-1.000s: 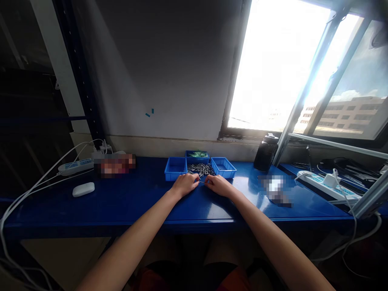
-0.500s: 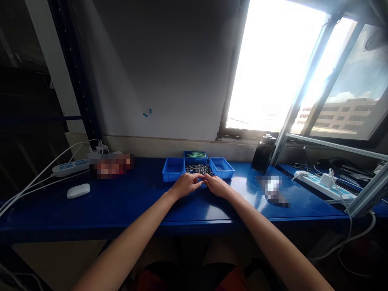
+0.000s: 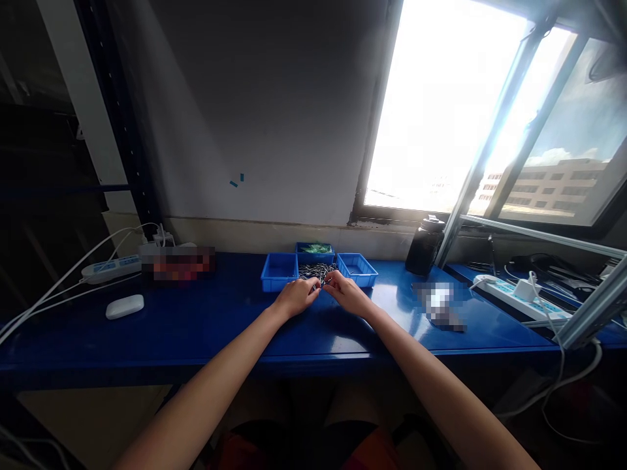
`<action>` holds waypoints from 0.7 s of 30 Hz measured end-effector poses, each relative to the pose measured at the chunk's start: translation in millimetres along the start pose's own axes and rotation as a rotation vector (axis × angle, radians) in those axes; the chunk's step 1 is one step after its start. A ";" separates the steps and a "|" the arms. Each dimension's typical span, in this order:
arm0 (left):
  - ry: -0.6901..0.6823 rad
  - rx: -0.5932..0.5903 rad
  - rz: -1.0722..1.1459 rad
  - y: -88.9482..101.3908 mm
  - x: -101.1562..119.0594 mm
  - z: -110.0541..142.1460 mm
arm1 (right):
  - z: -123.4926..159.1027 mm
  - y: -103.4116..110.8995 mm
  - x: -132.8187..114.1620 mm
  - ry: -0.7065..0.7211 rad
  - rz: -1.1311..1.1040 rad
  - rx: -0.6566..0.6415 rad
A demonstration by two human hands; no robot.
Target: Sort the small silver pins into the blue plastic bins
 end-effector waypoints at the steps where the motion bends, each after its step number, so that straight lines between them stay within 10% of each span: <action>1: 0.006 0.004 0.018 0.1 -0.7 0.0 | -1.0 0.4 0.9 -0.002 -0.019 0.009; 21: 0.017 -0.028 -0.073 2.4 0.5 1.1 | 1.8 8.1 1.2 0.075 0.193 0.072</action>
Point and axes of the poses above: each hand's wrist, its own z-axis away from the middle knuckle, its own y-axis out of the back of the hand, x = y × z, the point moved 6 cm from there along -z, towards the middle knuckle, and after that the axes turned 10 degrees about -y, right-handed, at the moved point
